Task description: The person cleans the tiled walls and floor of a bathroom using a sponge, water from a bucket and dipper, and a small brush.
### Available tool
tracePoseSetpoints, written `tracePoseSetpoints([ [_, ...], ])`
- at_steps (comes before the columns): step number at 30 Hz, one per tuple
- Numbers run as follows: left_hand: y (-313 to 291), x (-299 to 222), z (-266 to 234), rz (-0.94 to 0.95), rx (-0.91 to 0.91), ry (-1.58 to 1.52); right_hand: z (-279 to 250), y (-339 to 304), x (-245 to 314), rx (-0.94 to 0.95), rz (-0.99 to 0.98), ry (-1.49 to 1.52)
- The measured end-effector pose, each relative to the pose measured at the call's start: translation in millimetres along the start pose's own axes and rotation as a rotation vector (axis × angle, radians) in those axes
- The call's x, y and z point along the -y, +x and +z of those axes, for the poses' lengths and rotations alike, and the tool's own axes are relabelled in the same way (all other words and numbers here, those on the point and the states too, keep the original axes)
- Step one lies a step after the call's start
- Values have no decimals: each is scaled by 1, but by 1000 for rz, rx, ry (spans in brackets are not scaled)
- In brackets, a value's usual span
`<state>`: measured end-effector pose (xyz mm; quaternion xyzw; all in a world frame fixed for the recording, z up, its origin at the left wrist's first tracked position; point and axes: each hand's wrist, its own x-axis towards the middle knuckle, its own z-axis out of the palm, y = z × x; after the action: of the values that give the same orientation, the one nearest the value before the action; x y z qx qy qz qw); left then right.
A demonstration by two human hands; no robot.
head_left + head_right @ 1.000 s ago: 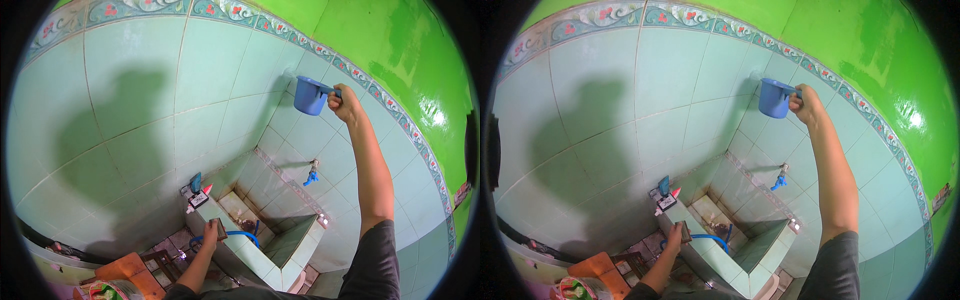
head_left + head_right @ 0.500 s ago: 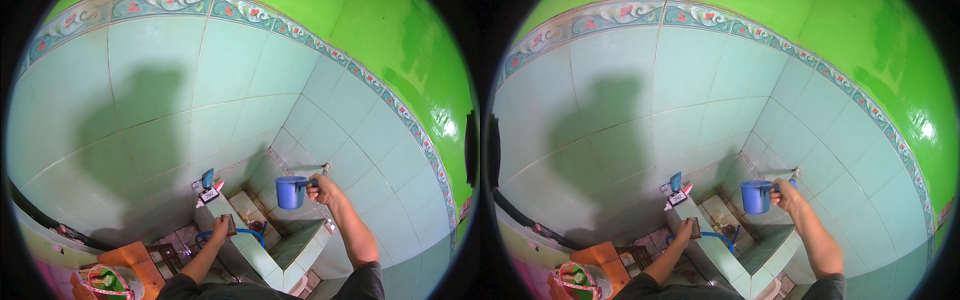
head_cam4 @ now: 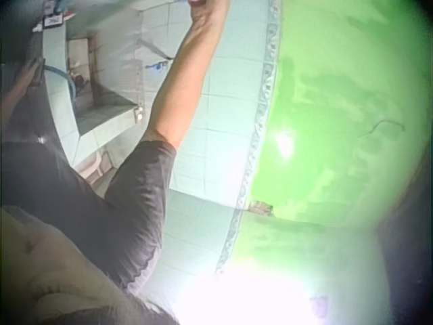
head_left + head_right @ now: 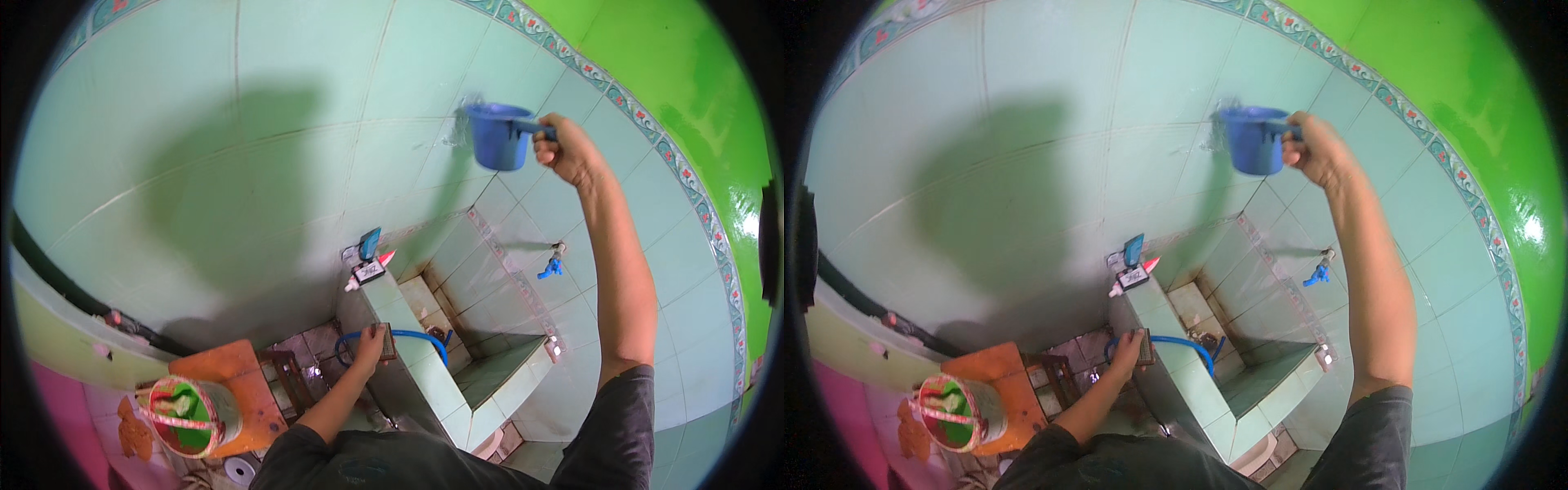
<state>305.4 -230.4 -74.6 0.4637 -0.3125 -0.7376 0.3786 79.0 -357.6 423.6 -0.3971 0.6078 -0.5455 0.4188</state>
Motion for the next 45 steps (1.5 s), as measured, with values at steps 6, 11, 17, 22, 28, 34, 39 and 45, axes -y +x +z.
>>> tracePoseSetpoints([
  [6, -71, -4, -22, -30, -97, 43, -40, -26, -37, 59, -95, 244],
  [11, -138, 12, -53, -77, -149, 73, -80, -82, -143, 45, 73, 339],
  [17, -194, 37, -76, -162, -183, 97, -116, -175, -293, -100, 286, 326],
  [22, -203, 74, -100, -179, -230, 88, -112, -272, -342, -139, 341, 194],
  [28, -215, 89, -127, -179, -70, 167, -82, -376, -367, 40, 309, -17],
  [34, -197, 143, -153, -312, -32, 39, -36, -450, -374, 241, 432, -180],
  [39, -194, 175, -157, -438, -40, 192, 6, -494, -433, 415, 141, -670],
  [45, -194, 232, -213, -539, 49, 72, 99, -544, -402, 594, 109, -1083],
])
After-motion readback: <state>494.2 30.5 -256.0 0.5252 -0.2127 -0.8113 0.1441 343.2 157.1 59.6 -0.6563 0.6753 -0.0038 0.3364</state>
